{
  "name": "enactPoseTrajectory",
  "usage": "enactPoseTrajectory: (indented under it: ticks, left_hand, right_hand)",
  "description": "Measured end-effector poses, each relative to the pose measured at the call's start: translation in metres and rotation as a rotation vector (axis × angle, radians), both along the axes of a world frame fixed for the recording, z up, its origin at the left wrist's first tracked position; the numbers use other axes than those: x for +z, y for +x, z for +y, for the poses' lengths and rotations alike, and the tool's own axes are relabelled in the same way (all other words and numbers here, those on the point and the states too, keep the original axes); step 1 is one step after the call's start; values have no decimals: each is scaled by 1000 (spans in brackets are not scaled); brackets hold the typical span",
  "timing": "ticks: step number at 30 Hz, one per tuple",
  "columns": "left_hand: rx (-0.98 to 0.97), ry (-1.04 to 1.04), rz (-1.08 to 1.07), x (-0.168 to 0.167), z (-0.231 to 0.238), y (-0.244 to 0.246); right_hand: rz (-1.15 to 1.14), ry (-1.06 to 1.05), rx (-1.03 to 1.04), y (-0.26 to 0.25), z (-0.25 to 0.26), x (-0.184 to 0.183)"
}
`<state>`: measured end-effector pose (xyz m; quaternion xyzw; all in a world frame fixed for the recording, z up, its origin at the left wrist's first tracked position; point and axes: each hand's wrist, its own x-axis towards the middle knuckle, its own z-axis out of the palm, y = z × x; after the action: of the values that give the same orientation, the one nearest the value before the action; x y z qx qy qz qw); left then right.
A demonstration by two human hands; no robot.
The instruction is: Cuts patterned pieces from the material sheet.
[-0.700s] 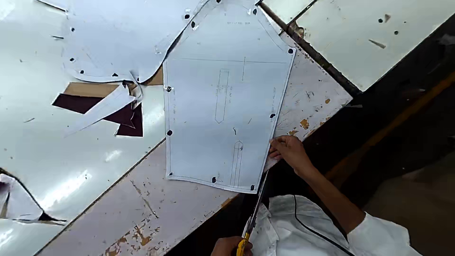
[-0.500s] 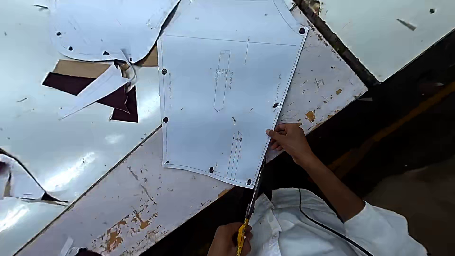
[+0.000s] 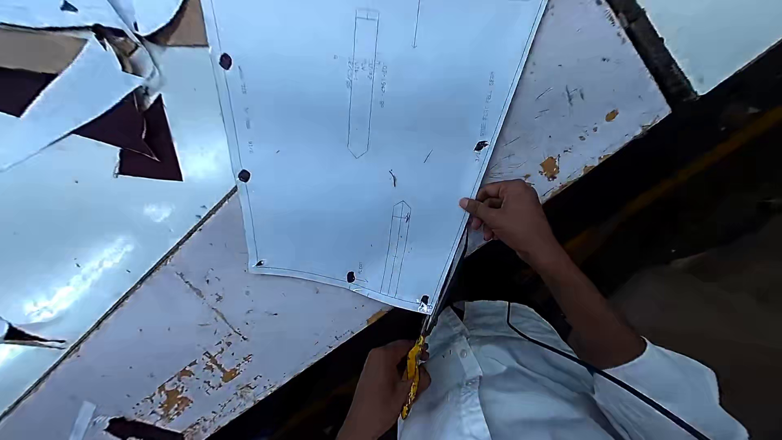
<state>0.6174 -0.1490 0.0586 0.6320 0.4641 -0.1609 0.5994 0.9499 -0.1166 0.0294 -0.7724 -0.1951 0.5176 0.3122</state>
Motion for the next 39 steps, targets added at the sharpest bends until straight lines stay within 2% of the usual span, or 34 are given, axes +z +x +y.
enactPoseTrajectory:
  ticks: [16,23,39]
  left_hand:
    - [30,52,-48,-4,10,0]
    - [-54,70,-20,-3,12,-2]
    - [15,109,-19,0,10,15]
  right_hand:
    - [12,63,-26,1,1,0]
    - [41,65,-61,1,1,-1]
    - [103,47,-77,4,2,0]
